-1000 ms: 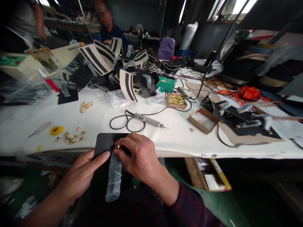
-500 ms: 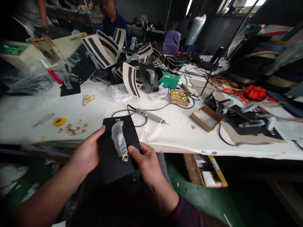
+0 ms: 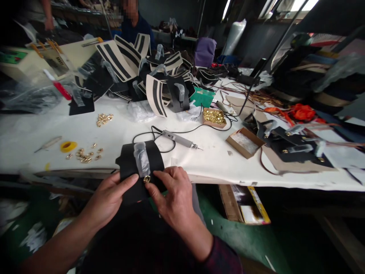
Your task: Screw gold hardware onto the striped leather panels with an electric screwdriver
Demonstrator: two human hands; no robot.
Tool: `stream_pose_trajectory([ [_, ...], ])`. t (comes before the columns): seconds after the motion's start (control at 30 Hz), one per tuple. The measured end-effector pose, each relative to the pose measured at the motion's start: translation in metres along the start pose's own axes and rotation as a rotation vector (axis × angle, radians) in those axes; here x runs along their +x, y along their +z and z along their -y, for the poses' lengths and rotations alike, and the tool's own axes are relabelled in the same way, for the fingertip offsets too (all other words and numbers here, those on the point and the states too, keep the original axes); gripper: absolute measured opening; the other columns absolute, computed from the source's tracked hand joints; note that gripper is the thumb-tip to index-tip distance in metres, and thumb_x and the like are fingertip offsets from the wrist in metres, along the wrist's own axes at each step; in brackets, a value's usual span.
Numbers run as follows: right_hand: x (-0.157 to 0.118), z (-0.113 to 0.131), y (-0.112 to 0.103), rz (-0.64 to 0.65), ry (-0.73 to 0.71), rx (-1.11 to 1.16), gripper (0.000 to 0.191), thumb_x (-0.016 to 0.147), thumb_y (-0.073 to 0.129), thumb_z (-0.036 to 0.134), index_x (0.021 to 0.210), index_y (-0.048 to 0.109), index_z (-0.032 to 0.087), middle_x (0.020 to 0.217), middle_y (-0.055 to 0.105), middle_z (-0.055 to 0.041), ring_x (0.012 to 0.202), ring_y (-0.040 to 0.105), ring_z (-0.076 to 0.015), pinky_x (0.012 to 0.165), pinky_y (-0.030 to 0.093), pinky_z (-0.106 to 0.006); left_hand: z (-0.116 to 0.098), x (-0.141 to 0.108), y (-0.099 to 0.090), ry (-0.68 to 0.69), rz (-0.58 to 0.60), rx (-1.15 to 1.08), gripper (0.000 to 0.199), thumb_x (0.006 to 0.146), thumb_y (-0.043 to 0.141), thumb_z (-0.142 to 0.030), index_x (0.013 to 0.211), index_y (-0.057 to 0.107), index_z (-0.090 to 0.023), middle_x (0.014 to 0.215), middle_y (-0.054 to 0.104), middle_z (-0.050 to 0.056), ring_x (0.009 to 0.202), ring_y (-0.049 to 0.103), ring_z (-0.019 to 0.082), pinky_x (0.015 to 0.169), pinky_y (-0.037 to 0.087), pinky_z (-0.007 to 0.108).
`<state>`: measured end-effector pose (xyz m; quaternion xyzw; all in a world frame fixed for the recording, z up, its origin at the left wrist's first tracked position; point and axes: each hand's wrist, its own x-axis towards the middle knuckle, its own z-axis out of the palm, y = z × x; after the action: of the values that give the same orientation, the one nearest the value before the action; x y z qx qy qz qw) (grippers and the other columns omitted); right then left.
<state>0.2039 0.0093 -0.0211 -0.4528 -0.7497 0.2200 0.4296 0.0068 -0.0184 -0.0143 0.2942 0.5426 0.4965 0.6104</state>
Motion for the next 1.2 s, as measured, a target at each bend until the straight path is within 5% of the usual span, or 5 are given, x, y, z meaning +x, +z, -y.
stream_pose_trajectory([
  [0.2,0.005,0.008,0.002,0.047,-0.018,0.036,0.013,0.094,0.078,0.028,0.106,0.077,0.023,0.091,0.07,-0.0049,0.084,0.064,-0.0207,0.077,0.051,-0.036,0.0,-0.002,-0.004,0.223,-0.054,0.429,0.045,0.092,0.072,-0.056,0.118,0.079,-0.02,0.097,0.08,0.004,0.093,0.072,0.023,0.085,0.056,0.028],
  [0.4,0.009,0.006,0.005,0.091,0.051,0.313,0.008,0.092,0.075,0.017,0.089,0.069,0.021,0.085,0.068,0.0,0.077,0.065,-0.014,0.071,0.051,-0.027,-0.006,-0.003,0.0,0.213,-0.066,0.474,0.045,0.09,0.069,-0.06,0.102,0.08,-0.018,0.092,0.08,0.004,0.079,0.069,0.021,0.069,0.055,0.025],
  [0.63,0.012,0.001,-0.007,0.2,-0.194,0.15,0.014,0.101,0.067,0.018,0.11,0.076,0.024,0.096,0.075,-0.0038,0.082,0.07,-0.0153,0.075,0.052,-0.029,-0.009,-0.002,0.0,0.208,-0.058,0.5,0.041,0.09,0.069,-0.057,0.087,0.076,-0.017,0.076,0.072,0.001,0.07,0.063,0.018,0.063,0.053,0.023],
  [1.2,0.028,-0.014,-0.022,0.354,-0.602,0.01,0.024,0.109,0.048,0.02,0.119,0.07,0.019,0.098,0.076,-0.0088,0.085,0.065,-0.0201,0.076,0.047,-0.037,-0.003,0.005,-0.004,0.134,0.01,0.477,0.034,0.092,0.069,-0.05,0.093,0.076,-0.016,0.088,0.076,0.003,0.081,0.067,0.021,0.072,0.053,0.027],
])
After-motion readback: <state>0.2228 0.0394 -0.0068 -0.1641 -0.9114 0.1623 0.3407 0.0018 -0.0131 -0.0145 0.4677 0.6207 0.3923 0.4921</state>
